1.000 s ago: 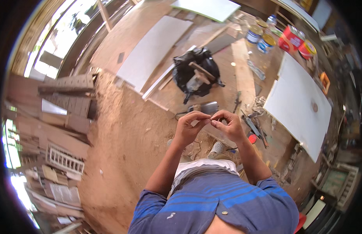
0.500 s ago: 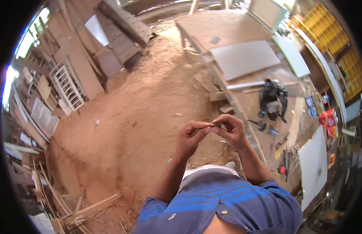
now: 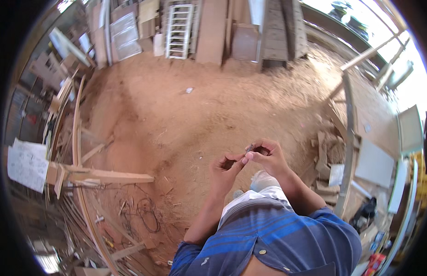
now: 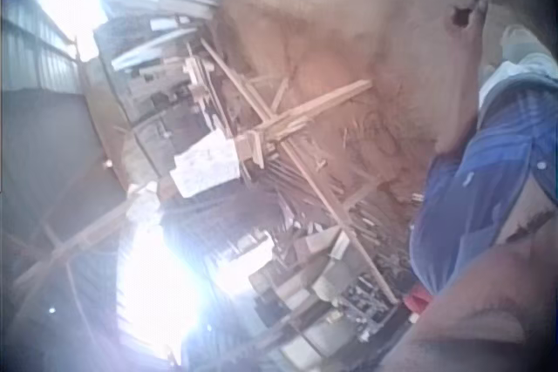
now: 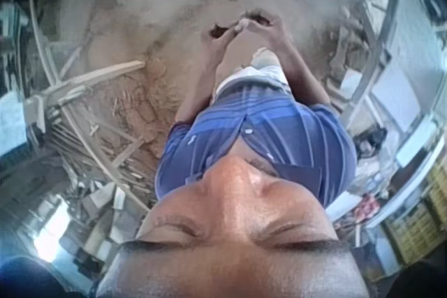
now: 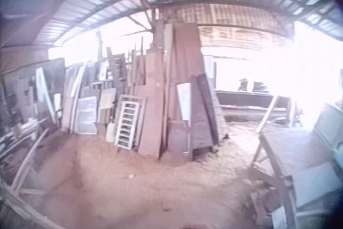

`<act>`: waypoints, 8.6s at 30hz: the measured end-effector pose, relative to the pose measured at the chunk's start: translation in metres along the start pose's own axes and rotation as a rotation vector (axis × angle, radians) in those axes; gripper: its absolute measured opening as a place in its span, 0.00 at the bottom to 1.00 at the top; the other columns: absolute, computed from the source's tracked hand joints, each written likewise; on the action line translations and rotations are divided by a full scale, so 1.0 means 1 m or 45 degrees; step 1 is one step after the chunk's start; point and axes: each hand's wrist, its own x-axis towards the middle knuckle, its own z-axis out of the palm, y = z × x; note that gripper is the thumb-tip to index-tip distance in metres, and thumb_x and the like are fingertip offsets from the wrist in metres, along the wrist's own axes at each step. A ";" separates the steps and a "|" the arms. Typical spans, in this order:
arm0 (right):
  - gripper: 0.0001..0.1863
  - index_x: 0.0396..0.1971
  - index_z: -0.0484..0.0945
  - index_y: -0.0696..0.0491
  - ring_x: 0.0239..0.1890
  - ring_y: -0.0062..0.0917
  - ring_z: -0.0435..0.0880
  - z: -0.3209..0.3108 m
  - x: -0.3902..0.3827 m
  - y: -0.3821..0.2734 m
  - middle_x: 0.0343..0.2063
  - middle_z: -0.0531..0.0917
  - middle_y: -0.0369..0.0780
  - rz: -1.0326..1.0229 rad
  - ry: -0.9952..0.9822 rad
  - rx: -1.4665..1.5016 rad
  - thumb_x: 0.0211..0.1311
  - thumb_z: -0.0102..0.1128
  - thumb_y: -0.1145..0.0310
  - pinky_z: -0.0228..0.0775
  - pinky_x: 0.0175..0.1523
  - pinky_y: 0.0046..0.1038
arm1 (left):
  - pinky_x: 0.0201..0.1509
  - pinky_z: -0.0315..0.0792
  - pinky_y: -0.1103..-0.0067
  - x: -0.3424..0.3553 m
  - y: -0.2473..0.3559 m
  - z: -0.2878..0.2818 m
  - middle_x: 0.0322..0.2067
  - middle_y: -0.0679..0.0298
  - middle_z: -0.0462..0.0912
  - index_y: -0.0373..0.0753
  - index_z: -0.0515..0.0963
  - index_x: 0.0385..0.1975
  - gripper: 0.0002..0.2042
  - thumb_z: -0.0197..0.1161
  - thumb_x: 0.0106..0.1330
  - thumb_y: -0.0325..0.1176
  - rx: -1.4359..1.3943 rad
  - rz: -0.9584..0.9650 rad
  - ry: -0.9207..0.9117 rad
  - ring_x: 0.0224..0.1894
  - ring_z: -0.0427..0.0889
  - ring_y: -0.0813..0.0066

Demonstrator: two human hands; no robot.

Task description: The person uses a handheld router to shape the edge of a long wooden plank. Afterward, they move to a workbench and use a wrench to adjust the router and handle a small router bit before placing it into a storage rack.

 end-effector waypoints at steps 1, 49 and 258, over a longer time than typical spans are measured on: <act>0.09 0.41 0.83 0.60 0.40 0.18 0.86 0.007 0.021 0.009 0.36 0.87 0.37 0.050 -0.057 0.034 0.65 0.72 0.74 0.78 0.47 0.22 | 0.53 0.78 0.80 0.010 0.003 -0.014 0.40 0.62 0.89 0.35 0.86 0.39 0.05 0.72 0.66 0.19 0.002 -0.087 0.057 0.45 0.85 0.79; 0.12 0.42 0.89 0.56 0.35 0.19 0.84 0.642 1.362 0.381 0.32 0.89 0.37 0.389 -1.314 -0.735 0.67 0.72 0.64 0.74 0.40 0.25 | 0.45 0.74 0.83 0.926 0.400 -0.955 0.36 0.68 0.86 0.36 0.84 0.40 0.08 0.72 0.70 0.32 0.187 0.139 0.987 0.40 0.81 0.84; 0.13 0.49 0.79 0.60 0.44 0.32 0.87 3.690 2.819 2.136 0.44 0.87 0.47 0.611 -0.161 0.264 0.72 0.63 0.69 0.80 0.52 0.32 | 0.66 0.69 0.58 1.214 1.254 -4.027 0.54 0.59 0.83 0.45 0.87 0.47 0.20 0.63 0.56 0.45 1.013 -1.324 1.139 0.59 0.78 0.52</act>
